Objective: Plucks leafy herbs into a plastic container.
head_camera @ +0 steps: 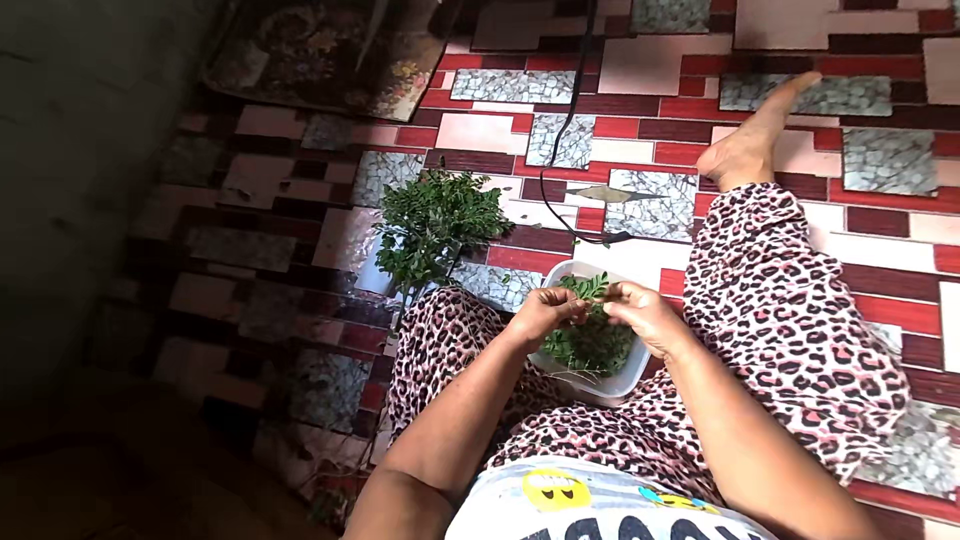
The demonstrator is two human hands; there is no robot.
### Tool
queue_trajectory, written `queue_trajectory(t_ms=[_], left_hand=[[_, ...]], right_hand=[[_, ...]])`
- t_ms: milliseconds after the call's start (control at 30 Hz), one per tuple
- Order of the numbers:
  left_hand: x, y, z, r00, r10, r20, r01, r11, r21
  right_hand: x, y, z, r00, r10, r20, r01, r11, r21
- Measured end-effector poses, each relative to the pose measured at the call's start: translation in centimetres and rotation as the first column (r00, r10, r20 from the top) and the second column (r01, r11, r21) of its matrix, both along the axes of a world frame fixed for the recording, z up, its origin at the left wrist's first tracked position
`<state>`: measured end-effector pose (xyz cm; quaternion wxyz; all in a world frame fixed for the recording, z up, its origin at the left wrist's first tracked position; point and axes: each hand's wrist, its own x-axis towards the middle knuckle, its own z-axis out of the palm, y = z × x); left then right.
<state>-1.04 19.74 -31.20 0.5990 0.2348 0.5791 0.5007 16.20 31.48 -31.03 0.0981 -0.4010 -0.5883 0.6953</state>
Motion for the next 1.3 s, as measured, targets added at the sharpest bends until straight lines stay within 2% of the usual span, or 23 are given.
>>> queue_trajectory(t_ms=[100,200,267,400,667,700,767,833,900,967,1067,1300], left_hand=[[0.3,0.0,0.1,0.999,-0.036,-0.011,0.036,0.999,0.015],[0.6,0.2,0.1,0.993,-0.092,-0.075,0.094,0.995,0.022],[0.8,0.2,-0.2,0.983,-0.130,-0.128,0.135,0.990,0.031],[0.8,0.2,-0.2,0.956,-0.177,-0.233,0.189,0.982,0.030],[0.9,0.4,-0.7,0.887,-0.272,-0.373,0.282,0.959,-0.028],[0.9,0.4,-0.6,0.885,-0.283,-0.369,0.293,0.956,-0.030],[0.7,0.4,-0.4,0.890,-0.302,-0.341,0.311,0.950,-0.029],[0.4,0.3,-0.4,0.907,-0.294,-0.302,0.309,0.951,0.004],[0.4,0.3,-0.5,0.924,-0.266,-0.276,0.285,0.958,0.031],[0.4,0.3,-0.4,0.946,-0.218,-0.240,0.236,0.970,0.050],[0.4,0.1,-0.2,0.964,-0.169,-0.208,0.186,0.980,0.067],[0.6,0.1,-0.2,0.976,-0.110,-0.188,0.131,0.986,0.102]], right_hand=[[0.5,1.0,-0.4,0.995,-0.077,-0.071,0.082,0.994,0.069],[0.3,1.1,-0.1,0.988,0.000,-0.156,0.036,0.974,0.225],[0.0,1.0,0.1,0.986,0.105,-0.126,-0.063,0.952,0.299],[-0.3,0.7,-0.3,0.965,0.243,-0.096,-0.207,0.936,0.284],[-0.5,-0.3,0.0,0.949,0.305,0.080,-0.291,0.748,0.597],[-0.5,-0.3,0.1,0.945,0.311,0.095,-0.305,0.745,0.593],[-0.6,-0.2,0.4,0.947,0.303,0.105,-0.314,0.809,0.497],[-0.7,0.2,0.5,0.977,0.208,0.045,-0.212,0.929,0.303],[-0.6,0.6,0.4,0.997,0.080,-0.013,-0.076,0.983,0.168],[-0.4,1.1,0.5,0.999,0.040,-0.002,-0.039,0.975,0.220],[0.2,1.8,0.6,0.994,0.075,0.074,-0.094,0.950,0.297],[0.4,1.6,0.5,0.990,0.140,-0.017,-0.136,0.977,0.164]])
